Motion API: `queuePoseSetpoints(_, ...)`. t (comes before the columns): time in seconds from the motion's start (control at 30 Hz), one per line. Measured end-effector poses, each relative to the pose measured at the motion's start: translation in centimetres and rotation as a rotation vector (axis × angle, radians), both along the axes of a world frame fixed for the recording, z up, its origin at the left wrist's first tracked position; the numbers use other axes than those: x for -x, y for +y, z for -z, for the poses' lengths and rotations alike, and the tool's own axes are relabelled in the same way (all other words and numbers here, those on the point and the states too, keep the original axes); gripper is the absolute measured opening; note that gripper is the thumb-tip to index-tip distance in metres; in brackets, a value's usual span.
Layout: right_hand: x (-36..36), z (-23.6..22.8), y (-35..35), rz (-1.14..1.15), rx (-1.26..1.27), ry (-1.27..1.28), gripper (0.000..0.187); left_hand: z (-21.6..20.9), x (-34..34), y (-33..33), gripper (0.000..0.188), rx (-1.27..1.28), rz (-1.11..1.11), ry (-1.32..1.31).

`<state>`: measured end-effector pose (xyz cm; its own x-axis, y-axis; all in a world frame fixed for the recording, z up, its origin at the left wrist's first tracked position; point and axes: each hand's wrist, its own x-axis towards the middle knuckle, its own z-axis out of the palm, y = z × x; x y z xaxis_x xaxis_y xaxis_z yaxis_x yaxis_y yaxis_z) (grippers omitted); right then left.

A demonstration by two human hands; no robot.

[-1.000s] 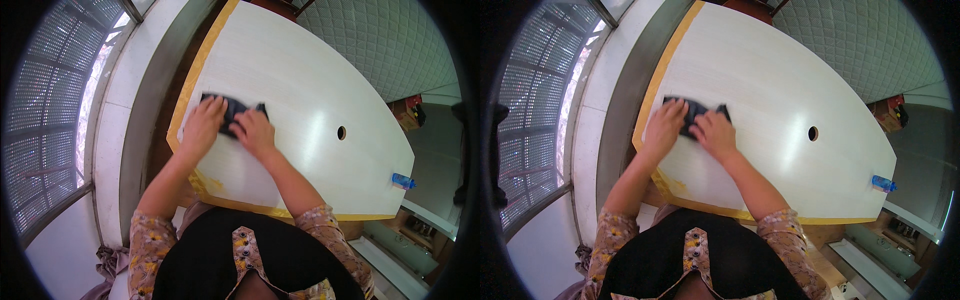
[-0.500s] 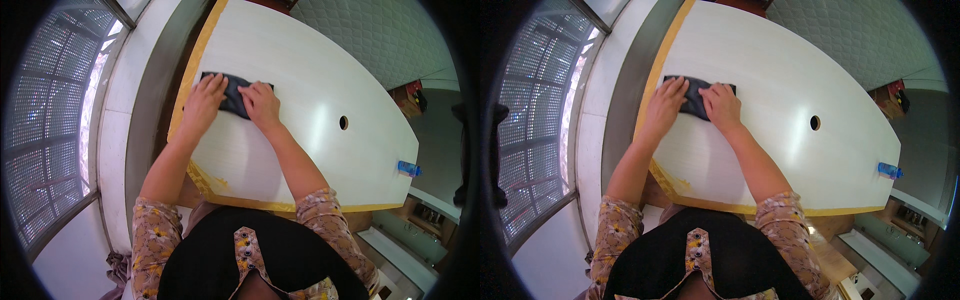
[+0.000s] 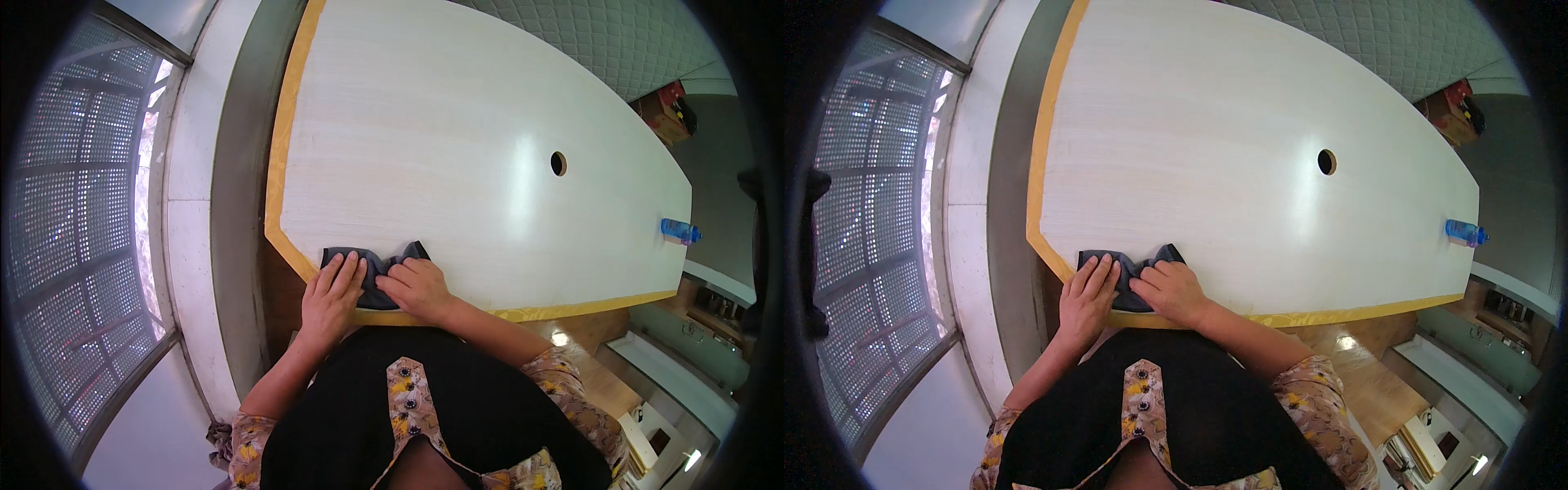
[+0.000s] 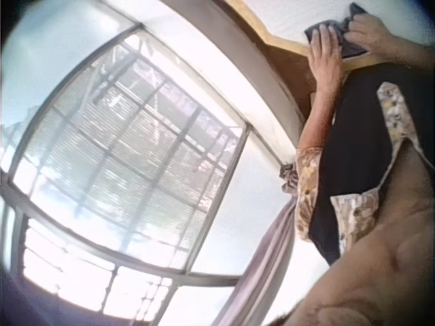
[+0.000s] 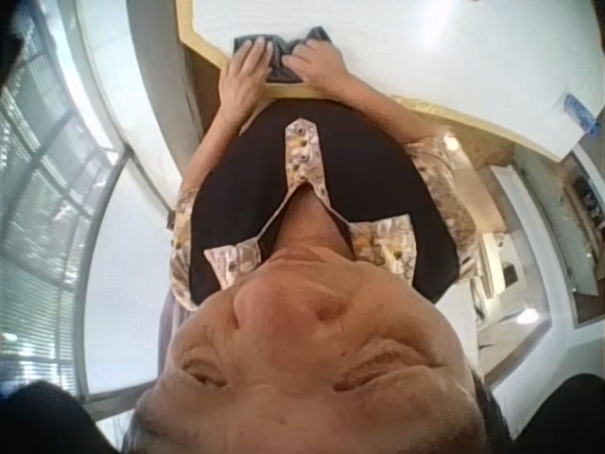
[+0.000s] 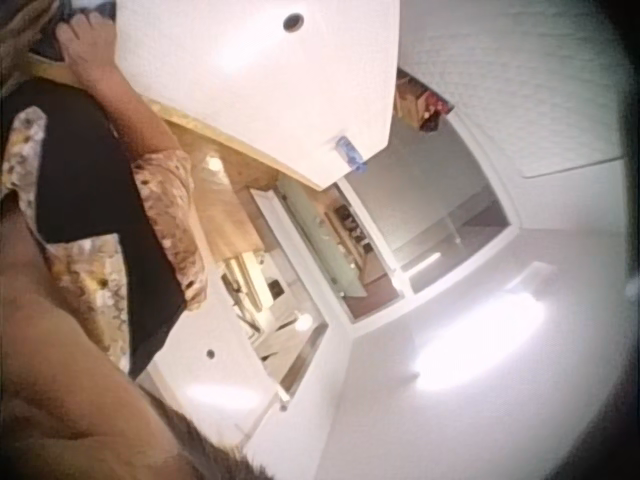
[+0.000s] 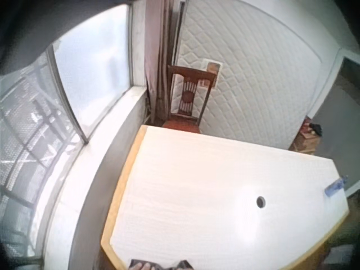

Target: The person sands a white tabletop with a dark sanding block, moving it in circular and linear motions across the surface and along the edges. The tabletop has a central hole and yellow masking tape along the perimeter. A blue water bottle is visible on the table.

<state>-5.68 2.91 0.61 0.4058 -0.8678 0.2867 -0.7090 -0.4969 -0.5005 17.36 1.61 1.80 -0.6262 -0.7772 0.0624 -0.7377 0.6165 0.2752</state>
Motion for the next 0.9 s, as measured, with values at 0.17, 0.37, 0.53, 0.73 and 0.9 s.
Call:
queuePoseSetpoints(0.17, 1.5, 1.0, -5.1, 0.148, 0.099, 0.058, 0.018, 1.3, 2.0, -6.4, 0.062, 0.025, 0.012, 0.026)
queuePoseSetpoints(0.37, 1.6, 1.7, -15.0, 0.412, 0.165, -0.020, 0.009, 2.1, 3.9, -17.6, 0.050, 0.165, -0.067, 0.151)
queuePoseSetpoints(0.53, -1.9, 1.8, -14.3, 0.323, 0.188, -0.074, 0.006, 2.0, 0.6, -14.9, 0.053, 0.183, -0.162, 0.047)
queuePoseSetpoints(0.73, -5.5, 1.5, -6.0, 0.035, 0.096, -0.047, 0.013, 0.8, -3.9, -4.5, 0.053, 0.092, -0.185, -0.036)
queuePoseSetpoints(0.9, -2.9, 0.5, 0.8, -0.014, 0.040, 0.030, 0.016, -0.1, -1.9, 1.2, 0.053, 0.012, -0.084, -0.008)
